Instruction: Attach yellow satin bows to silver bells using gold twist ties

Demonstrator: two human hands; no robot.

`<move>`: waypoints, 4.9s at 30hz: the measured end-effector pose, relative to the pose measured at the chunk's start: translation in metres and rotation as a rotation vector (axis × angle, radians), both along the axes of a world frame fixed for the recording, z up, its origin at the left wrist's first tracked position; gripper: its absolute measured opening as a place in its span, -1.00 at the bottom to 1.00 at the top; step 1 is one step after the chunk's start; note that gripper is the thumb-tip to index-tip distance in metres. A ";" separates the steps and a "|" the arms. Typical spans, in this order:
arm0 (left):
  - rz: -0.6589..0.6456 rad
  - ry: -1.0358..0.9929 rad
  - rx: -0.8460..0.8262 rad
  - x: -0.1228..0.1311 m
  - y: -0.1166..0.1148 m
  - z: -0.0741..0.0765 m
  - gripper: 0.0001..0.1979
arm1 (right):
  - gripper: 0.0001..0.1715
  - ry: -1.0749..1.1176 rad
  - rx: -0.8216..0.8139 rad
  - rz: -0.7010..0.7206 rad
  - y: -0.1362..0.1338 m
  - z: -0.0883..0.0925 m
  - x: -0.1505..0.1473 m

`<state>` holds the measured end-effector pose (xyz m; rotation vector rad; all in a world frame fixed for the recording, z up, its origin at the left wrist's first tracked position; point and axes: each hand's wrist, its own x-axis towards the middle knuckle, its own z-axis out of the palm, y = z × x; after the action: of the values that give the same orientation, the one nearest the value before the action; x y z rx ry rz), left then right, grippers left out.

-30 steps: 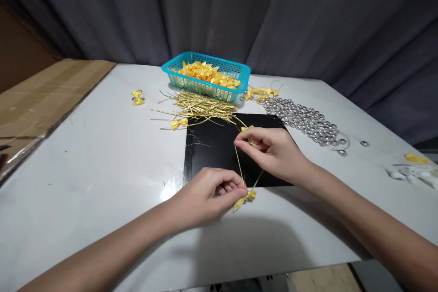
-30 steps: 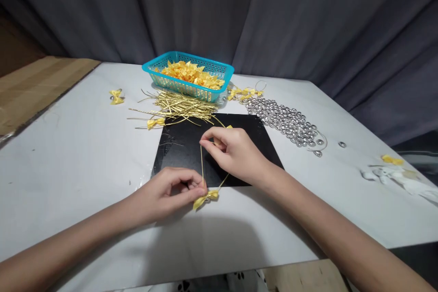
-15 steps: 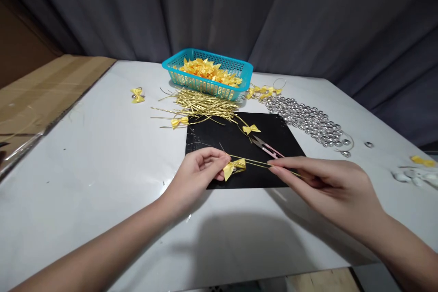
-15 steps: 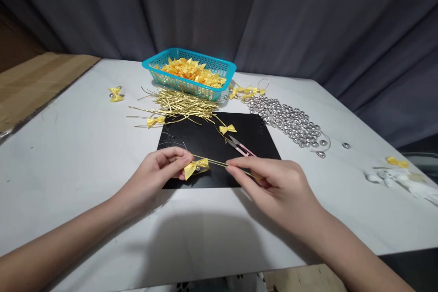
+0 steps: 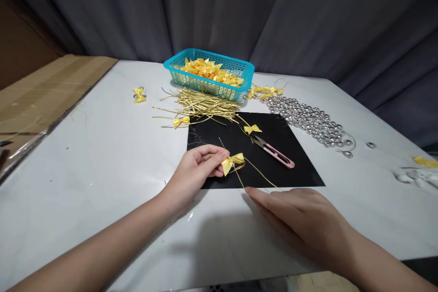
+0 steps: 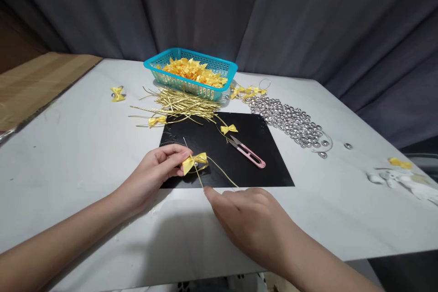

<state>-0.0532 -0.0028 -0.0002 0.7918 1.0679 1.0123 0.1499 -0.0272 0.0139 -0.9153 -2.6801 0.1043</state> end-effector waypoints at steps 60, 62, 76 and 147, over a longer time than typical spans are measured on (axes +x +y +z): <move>-0.155 0.027 0.078 -0.001 -0.003 0.008 -0.93 | -0.86 0.907 -1.300 -0.356 0.052 0.010 -0.041; -0.135 0.013 0.054 0.000 -0.003 0.009 -0.89 | -0.87 0.905 -1.270 -0.354 0.053 0.008 -0.041; -0.053 0.003 -0.032 0.004 -0.004 0.000 -0.83 | -0.88 0.935 -1.256 -0.321 0.053 0.004 -0.044; 0.101 0.150 0.052 0.002 -0.005 0.003 -0.89 | -0.69 0.540 -1.033 -0.414 0.031 0.026 -0.030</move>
<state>-0.0511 -0.0080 0.0033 0.8738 1.2236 1.0831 0.1196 0.0040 0.0400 -1.4055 -1.7845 1.4790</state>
